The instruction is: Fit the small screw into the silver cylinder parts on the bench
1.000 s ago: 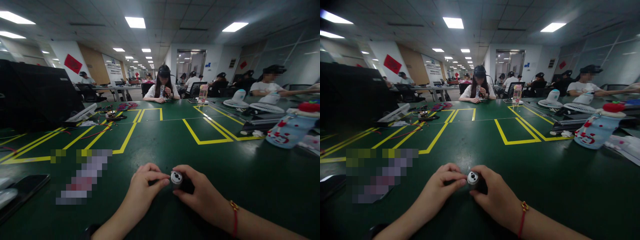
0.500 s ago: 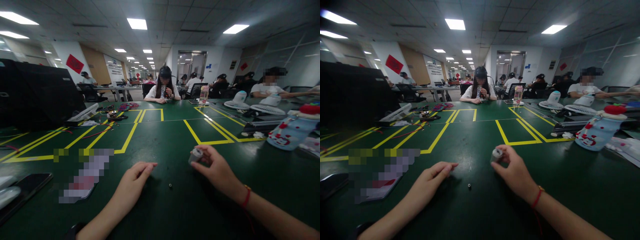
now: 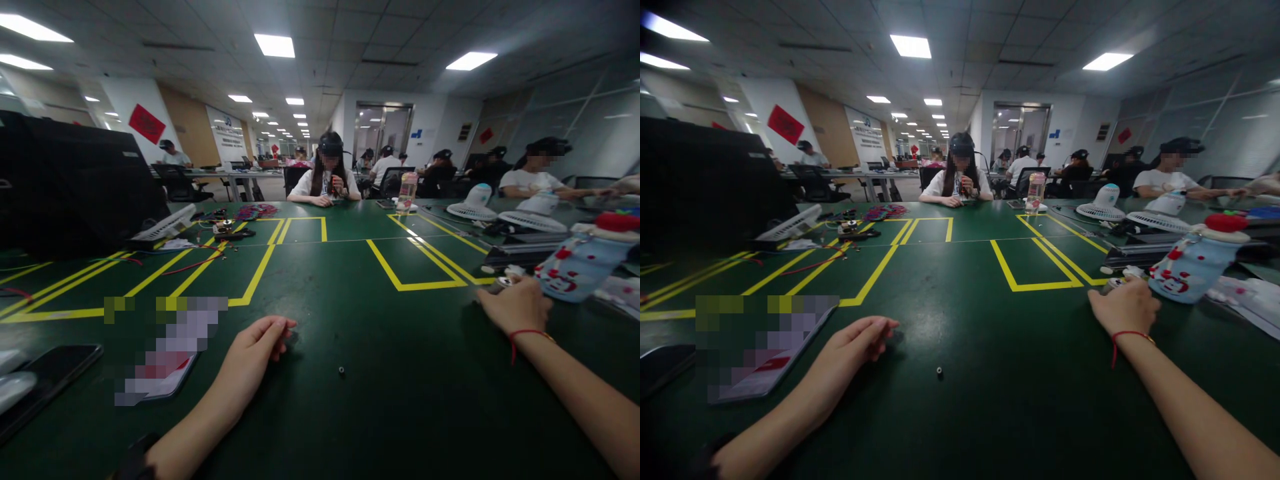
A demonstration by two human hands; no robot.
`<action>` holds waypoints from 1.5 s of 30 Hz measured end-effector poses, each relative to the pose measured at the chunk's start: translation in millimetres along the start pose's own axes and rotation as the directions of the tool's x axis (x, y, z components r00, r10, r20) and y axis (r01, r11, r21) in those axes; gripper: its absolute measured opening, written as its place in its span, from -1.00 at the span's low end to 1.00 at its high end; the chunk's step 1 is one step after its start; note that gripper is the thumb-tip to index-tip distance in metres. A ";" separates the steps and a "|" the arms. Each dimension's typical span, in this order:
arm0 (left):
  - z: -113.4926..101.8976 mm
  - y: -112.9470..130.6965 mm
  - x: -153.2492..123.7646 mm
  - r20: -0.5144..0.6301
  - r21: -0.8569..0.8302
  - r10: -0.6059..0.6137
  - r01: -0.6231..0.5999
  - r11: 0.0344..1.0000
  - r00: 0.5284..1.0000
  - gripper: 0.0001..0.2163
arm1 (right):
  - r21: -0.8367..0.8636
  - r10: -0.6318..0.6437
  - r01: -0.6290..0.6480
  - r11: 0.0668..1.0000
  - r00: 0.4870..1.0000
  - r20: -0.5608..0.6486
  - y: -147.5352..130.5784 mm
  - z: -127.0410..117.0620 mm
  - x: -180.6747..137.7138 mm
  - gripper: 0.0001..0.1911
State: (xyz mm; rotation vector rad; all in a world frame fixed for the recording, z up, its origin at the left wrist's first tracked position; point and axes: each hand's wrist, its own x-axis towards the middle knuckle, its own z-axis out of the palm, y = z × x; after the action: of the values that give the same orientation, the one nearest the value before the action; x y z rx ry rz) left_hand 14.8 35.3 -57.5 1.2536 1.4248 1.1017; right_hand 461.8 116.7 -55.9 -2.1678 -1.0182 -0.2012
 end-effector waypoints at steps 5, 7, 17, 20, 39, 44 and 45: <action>2.4 1.1 -0.2 -0.009 0.044 0.015 -0.015 0.999 1.000 -0.65 | 0.199 -0.636 0.610 0.767 0.764 0.105 -64.2 -19.2 -81.2 -0.43; 3.5 1.8 -0.9 -0.008 0.067 0.021 -0.020 0.998 1.000 -0.65 | 0.454 -0.819 0.683 0.573 0.483 0.308 -87.9 -28.6 -129.3 -0.50; 3.3 2.6 -3.3 0.018 0.132 0.032 -0.034 0.991 0.999 -0.65 | 0.544 -0.883 0.703 0.458 0.428 0.191 -97.0 -25.0 -133.5 -0.78; 3.4 3.7 -4.1 0.021 0.130 0.033 -0.036 0.991 0.999 -0.66 | 0.178 -0.771 0.761 0.623 0.636 -0.020 -68.3 -22.8 -52.1 -0.73; 3.8 7.9 -6.1 0.010 0.135 0.026 -0.027 0.990 1.000 -0.67 | -0.327 -0.321 0.384 0.863 0.918 0.233 6.9 -27.2 44.8 -0.62; 3.3 6.4 -6.0 0.021 0.129 0.037 -0.039 0.991 0.999 -0.68 | -0.319 -0.303 0.367 0.874 0.924 0.234 6.9 -29.6 44.9 -0.61; 3.4 6.5 -5.9 0.020 0.128 0.038 -0.041 0.991 0.999 -0.68 | -0.311 -0.300 0.368 0.876 0.922 0.245 7.4 -29.8 45.5 -0.63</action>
State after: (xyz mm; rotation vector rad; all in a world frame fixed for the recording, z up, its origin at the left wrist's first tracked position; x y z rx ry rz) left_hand 19.7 30.1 -51.3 1.3845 1.4827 1.0360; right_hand 502.5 121.3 -19.3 -2.3434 -1.5740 -0.3694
